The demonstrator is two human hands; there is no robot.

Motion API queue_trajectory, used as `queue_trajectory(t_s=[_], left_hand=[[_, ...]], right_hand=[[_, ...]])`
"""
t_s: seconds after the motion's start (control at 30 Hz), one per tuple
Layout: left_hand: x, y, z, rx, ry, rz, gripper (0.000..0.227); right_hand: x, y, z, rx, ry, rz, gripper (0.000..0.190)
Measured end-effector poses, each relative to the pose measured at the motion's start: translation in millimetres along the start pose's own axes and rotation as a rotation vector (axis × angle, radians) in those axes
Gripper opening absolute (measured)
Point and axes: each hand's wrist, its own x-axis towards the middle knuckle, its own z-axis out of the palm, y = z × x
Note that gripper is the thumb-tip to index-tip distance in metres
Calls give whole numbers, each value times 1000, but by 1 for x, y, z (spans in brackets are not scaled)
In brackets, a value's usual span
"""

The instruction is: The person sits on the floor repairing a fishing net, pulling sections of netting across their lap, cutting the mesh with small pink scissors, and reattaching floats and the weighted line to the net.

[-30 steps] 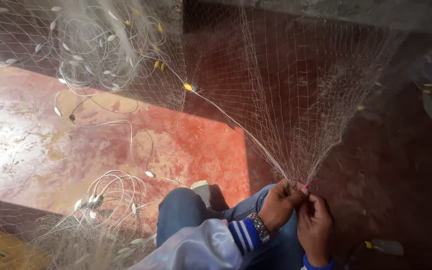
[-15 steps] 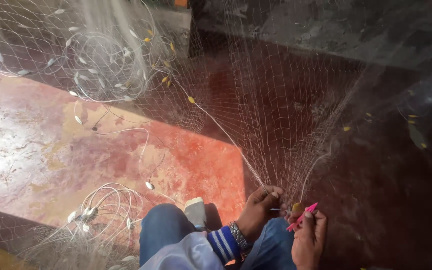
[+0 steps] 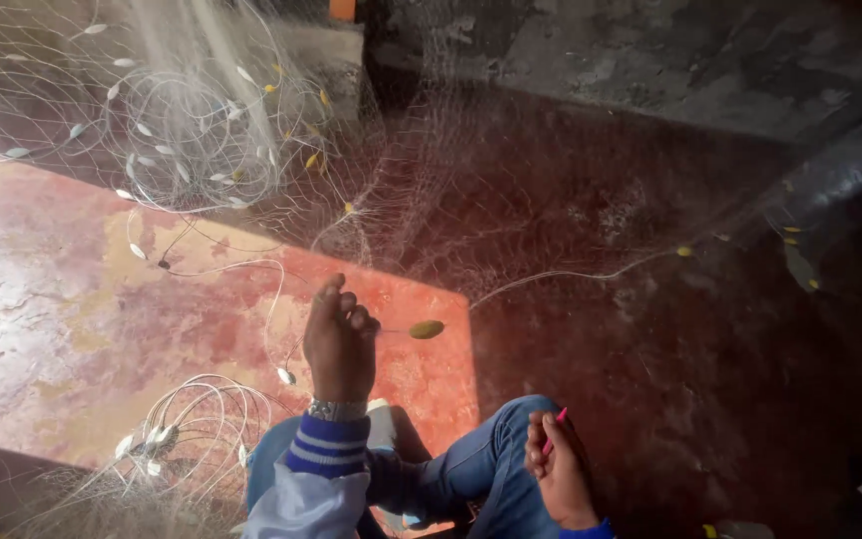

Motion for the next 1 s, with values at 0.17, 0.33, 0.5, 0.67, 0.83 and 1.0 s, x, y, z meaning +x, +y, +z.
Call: queue_trajectory(t_s=[0.17, 0.33, 0.5, 0.67, 0.83, 1.0], left_hand=[[11, 46, -29, -224, 157, 89, 14], [2, 65, -30, -68, 185, 184, 16], [2, 77, -41, 24, 319, 253, 16], [10, 92, -77, 93, 380, 205, 12], [0, 99, -65, 148, 383, 118, 11], [-3, 98, -66, 320, 393, 91, 11]], right_hand=[[12, 15, 10, 82, -211, 258, 29], [26, 13, 23, 148, -356, 328, 35], [50, 12, 38, -23, -257, 242, 43], [87, 7, 38, 125, -292, 212, 57], [108, -17, 57, 234, -326, 174, 63], [133, -33, 70, 300, -379, 142, 63]])
